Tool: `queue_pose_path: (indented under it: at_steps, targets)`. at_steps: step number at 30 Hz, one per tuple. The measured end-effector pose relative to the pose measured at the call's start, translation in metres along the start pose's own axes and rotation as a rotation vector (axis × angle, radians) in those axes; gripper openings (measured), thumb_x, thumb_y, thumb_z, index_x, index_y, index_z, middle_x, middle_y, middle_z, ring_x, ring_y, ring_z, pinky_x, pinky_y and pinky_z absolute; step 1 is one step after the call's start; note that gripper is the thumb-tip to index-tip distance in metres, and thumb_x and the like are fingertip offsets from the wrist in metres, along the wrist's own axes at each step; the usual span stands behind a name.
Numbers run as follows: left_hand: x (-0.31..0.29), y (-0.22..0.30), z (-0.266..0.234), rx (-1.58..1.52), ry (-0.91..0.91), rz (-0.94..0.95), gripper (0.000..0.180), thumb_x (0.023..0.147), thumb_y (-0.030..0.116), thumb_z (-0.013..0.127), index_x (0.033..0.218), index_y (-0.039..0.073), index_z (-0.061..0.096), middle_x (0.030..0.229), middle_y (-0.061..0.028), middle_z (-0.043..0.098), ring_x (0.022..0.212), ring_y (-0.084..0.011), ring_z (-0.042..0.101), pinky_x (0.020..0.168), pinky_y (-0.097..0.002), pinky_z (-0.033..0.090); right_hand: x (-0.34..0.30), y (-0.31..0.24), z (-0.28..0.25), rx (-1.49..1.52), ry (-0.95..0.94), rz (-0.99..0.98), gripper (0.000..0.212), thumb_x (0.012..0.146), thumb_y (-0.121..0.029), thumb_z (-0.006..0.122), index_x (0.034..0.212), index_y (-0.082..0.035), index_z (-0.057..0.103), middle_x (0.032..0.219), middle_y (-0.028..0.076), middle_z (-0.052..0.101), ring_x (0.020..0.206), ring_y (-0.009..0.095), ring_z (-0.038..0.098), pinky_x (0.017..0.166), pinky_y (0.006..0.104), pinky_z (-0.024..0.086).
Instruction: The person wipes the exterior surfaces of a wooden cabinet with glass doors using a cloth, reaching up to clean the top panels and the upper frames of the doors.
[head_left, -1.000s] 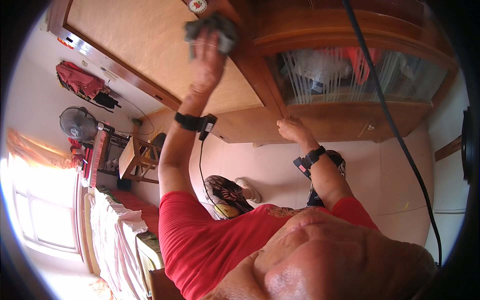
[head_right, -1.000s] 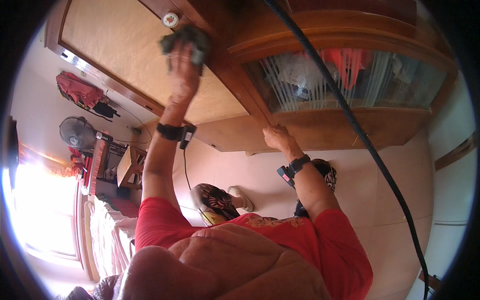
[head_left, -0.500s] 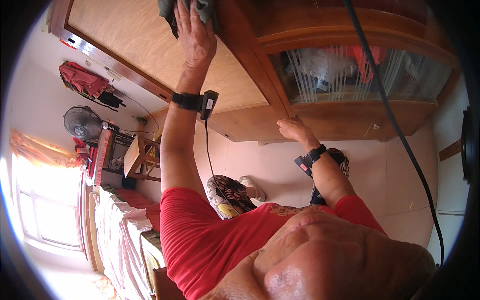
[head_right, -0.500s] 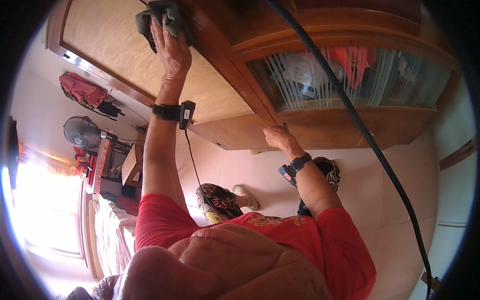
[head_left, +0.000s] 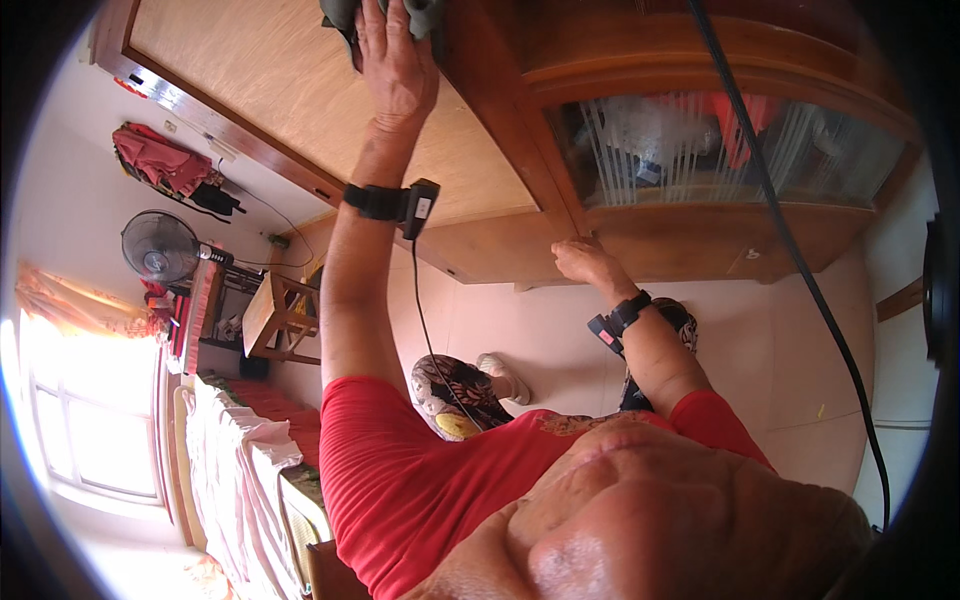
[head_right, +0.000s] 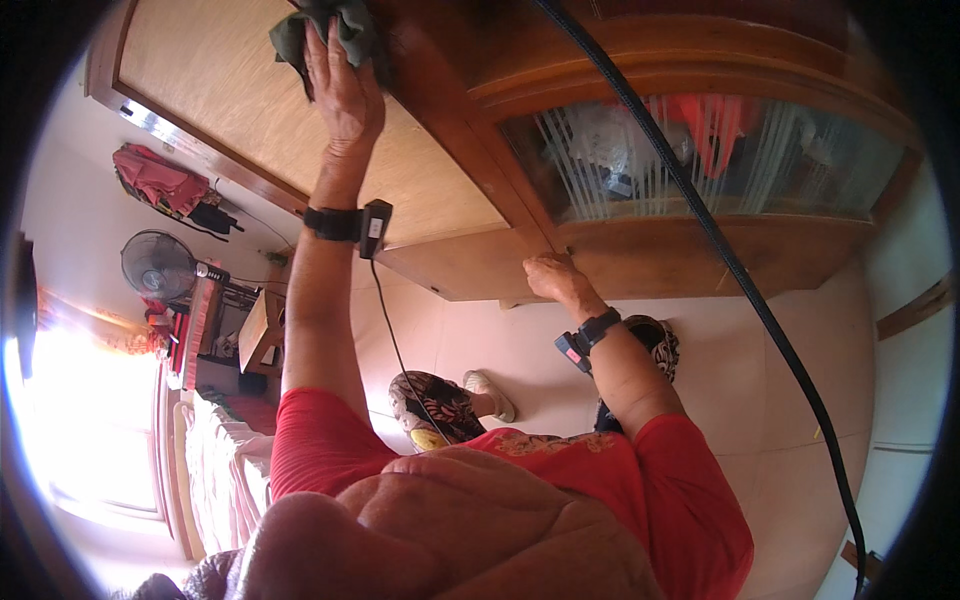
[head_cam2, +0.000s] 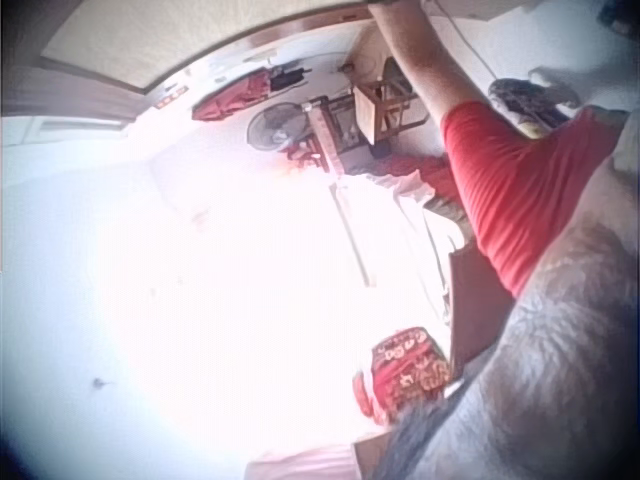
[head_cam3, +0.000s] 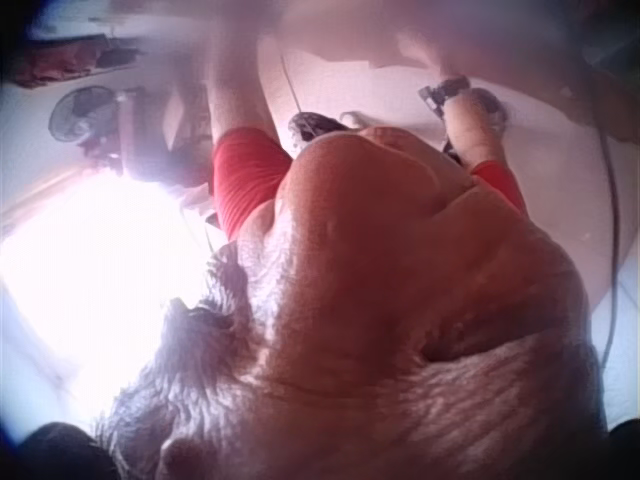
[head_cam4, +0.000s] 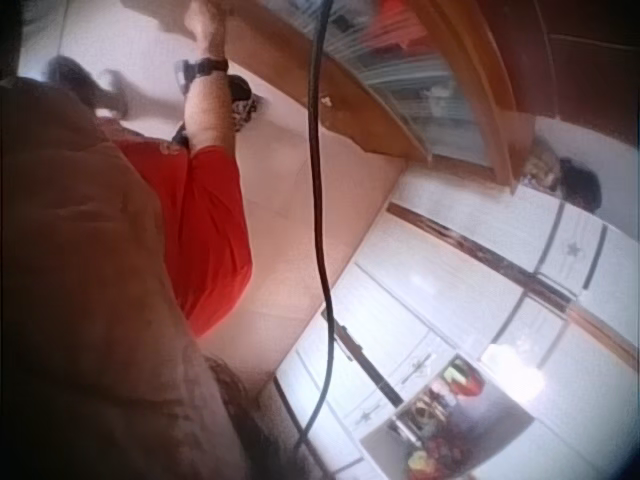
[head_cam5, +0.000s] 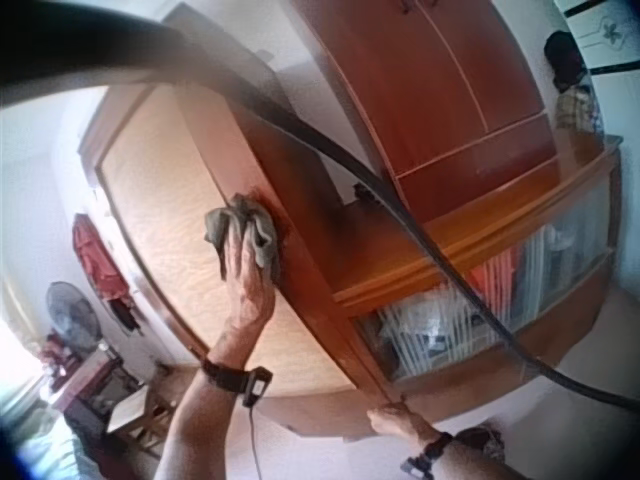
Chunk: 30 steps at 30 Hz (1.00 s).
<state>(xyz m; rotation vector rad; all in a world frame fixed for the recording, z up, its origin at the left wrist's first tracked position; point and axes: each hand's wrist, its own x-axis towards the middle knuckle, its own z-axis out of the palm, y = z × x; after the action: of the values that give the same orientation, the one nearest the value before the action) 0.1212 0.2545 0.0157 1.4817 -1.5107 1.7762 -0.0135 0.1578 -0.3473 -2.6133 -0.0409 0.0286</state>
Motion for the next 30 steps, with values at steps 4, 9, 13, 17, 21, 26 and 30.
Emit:
queue_pose_path:
  at_steps: [4,9,13,17,21,26,30]
  targets:
    - [0.038,-0.005,-0.002,0.017,-0.161,-0.183,0.046,0.088,0.003,0.049,0.133,-0.006,0.046,0.141,-0.0291,0.041,0.133,-0.0499,0.034,0.112,-0.0526,0.027,-0.004,0.006,0.001,0.033,-0.038,0.032,0.024,0.084,-0.012,0.049,0.097,-0.002,0.067,0.101,0.022,0.067,0.097,0.039,0.065,0.084,0.0482,0.051]
    - [0.023,0.01,0.004,-0.045,-0.051,-0.067,0.049,0.085,-0.002,0.051,0.133,-0.006,0.046,0.142,-0.0295,0.04,0.131,-0.0521,0.035,0.111,-0.0546,0.027,-0.005,0.011,0.004,0.078,0.022,0.008,0.022,0.084,-0.012,0.049,0.095,-0.002,0.066,0.101,0.021,0.068,0.097,0.038,0.065,0.083,0.0478,0.051]
    - [-0.044,0.009,0.017,-0.014,0.007,-0.063,0.051,0.081,0.001,0.062,0.131,0.0,0.054,0.138,-0.032,0.044,0.124,-0.0518,0.043,0.106,-0.0532,0.035,-0.002,0.001,0.004,0.032,0.006,0.005,0.021,0.084,-0.011,0.049,0.093,-0.003,0.065,0.101,0.021,0.068,0.099,0.038,0.064,0.086,0.0467,0.05]
    - [-0.092,0.051,0.023,-0.021,-0.238,-0.127,0.054,0.076,0.001,0.063,0.129,0.008,0.058,0.13,-0.0205,0.055,0.113,-0.0398,0.054,0.1,-0.048,0.041,-0.003,0.017,0.01,0.106,0.026,0.066,0.019,0.084,-0.011,0.05,0.092,-0.004,0.065,0.1,0.02,0.068,0.099,0.037,0.064,0.087,0.0458,0.05]
    - [-0.122,0.085,0.01,-0.095,-0.454,0.041,0.055,0.076,0.005,0.061,0.13,0.013,0.059,0.114,-0.0088,0.063,0.11,-0.0342,0.057,0.093,-0.0474,0.045,-0.005,0.015,0.0,0.041,0.023,0.043,0.019,0.084,-0.012,0.05,0.091,-0.004,0.066,0.101,0.019,0.068,0.1,0.035,0.064,0.087,0.0452,0.049]
    - [-0.118,0.077,0.005,-0.126,-0.484,0.065,0.056,0.075,0.005,0.059,0.129,0.017,0.06,0.114,-0.0066,0.063,0.107,-0.0305,0.059,0.092,-0.0417,0.049,-0.009,0.009,-0.004,0.038,-0.004,0.038,0.02,0.084,-0.012,0.049,0.091,-0.003,0.066,0.101,0.018,0.069,0.102,0.036,0.064,0.088,0.0449,0.049]
    - [-0.093,0.065,0.002,-0.02,-0.426,0.107,0.057,0.076,0.005,0.06,0.129,0.025,0.06,0.118,-0.0041,0.062,0.104,-0.0273,0.062,0.085,-0.0355,0.053,-0.007,0.014,-0.002,0.045,0.011,0.063,0.02,0.084,-0.012,0.05,0.092,-0.003,0.065,0.102,0.019,0.069,0.102,0.036,0.064,0.088,0.0456,0.049]
